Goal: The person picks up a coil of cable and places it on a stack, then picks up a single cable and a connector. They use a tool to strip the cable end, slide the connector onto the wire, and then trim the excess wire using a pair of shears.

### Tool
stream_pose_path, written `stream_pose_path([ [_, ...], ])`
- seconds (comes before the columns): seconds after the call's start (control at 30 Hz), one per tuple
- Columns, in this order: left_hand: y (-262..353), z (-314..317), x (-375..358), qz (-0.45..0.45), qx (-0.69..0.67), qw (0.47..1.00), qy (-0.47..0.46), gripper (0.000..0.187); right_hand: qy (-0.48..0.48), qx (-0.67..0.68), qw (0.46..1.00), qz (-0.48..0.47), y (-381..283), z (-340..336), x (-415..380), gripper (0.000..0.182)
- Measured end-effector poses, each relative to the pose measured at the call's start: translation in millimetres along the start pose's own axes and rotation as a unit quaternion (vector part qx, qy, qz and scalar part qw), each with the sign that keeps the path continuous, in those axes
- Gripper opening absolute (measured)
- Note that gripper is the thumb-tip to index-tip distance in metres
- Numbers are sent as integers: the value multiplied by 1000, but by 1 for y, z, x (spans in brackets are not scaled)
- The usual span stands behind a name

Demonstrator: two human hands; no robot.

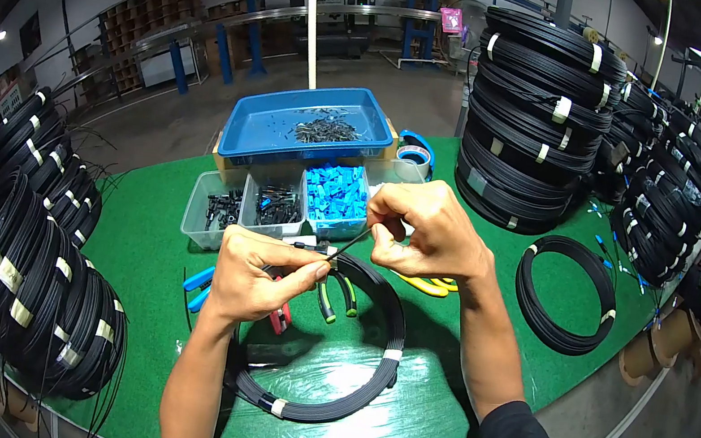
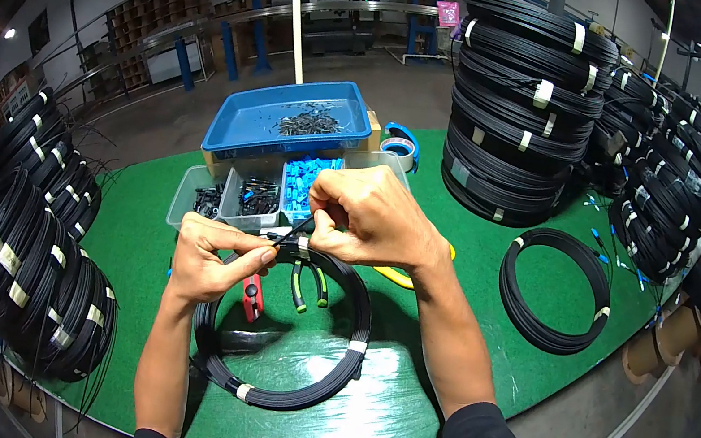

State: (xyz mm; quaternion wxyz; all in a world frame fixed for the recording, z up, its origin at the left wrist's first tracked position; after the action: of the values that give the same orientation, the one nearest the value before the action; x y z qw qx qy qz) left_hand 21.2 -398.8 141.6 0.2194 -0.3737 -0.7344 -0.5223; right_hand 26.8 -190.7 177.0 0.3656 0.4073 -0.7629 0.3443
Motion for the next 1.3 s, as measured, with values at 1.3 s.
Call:
stream_pose_path([
  [1.3, -28, -23, -2, -120, -118, 984, 65, 9, 247, -32, 964, 90, 11, -94, -18, 6],
])
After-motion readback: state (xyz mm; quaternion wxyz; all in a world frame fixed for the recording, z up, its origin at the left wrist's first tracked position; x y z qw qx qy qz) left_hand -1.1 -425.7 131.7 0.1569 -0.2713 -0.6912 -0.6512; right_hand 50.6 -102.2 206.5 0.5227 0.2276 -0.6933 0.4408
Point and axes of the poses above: each hand's wrist, its own x-axis towards the middle knuckle, its own z-axis out of the palm, y = z × x, the point moved 4 cm from there along x, towards the middle knuckle, and after that the axes turned 10 degrees about y, right-handed, at the moved point
